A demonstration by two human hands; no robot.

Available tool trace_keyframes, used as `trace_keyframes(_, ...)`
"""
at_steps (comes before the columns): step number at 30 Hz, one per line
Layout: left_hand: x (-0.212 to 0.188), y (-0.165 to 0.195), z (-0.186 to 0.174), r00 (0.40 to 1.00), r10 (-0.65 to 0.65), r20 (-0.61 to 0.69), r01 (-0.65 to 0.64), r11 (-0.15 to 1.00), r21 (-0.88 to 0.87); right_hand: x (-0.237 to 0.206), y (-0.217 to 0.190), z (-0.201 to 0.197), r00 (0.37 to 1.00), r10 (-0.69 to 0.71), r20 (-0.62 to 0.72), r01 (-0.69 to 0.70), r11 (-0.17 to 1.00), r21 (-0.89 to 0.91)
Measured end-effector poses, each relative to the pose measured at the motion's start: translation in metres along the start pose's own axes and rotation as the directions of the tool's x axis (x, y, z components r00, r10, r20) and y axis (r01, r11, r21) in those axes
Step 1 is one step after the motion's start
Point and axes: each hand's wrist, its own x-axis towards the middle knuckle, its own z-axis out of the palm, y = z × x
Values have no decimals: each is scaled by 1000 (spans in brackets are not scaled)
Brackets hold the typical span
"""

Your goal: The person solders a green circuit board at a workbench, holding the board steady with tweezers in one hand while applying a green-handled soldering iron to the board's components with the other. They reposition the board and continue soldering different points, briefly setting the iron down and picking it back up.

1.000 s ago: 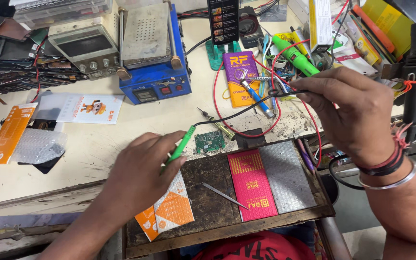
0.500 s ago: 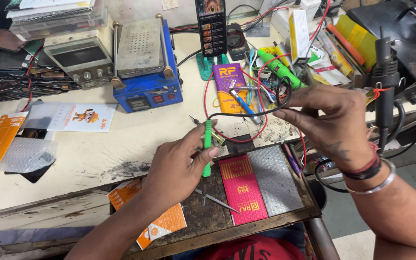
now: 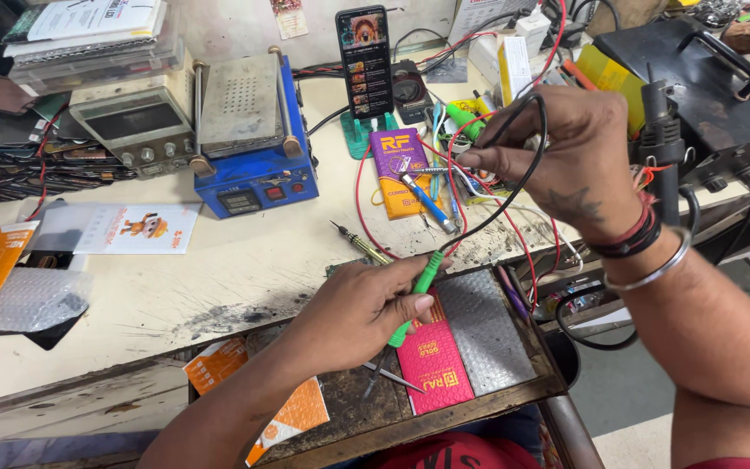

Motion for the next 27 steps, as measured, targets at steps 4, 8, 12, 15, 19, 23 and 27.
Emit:
trace_keyframes(4, 7, -4, 0, 991, 101, 84, -100, 995, -21, 16, -5, -16, 992, -78, 100, 104, 951, -291)
trace_keyframes(8, 11, -8, 4, 981, 160, 108, -158, 987, -19, 25, -14, -20, 978, -163, 132, 205, 878, -433)
trace_keyframes(12, 8, -11, 6, 959, 221, 178, -210, 975, -79, 27, -26, -22, 950, -264, 167, 307, 691, -654)
trace_keyframes(15, 2, -12, 6, 948, 232, 217, -224, 973, -60, 29, -29, -23, 912, -350, 214, 378, 517, -768)
trace_keyframes(19, -17, -15, -3, 948, 261, 183, -273, 961, 42, 31, -26, -24, 889, -369, 270, 393, 316, -863)
trace_keyframes(23, -45, -21, -21, 979, -27, 203, 18, 999, 45, 28, -28, -26, 885, -336, 322, 396, 181, -900)
trace_keyframes(27, -80, -31, -40, 979, -154, 134, 136, 982, 130, 19, -38, -22, 885, -330, 329, 411, 219, -885)
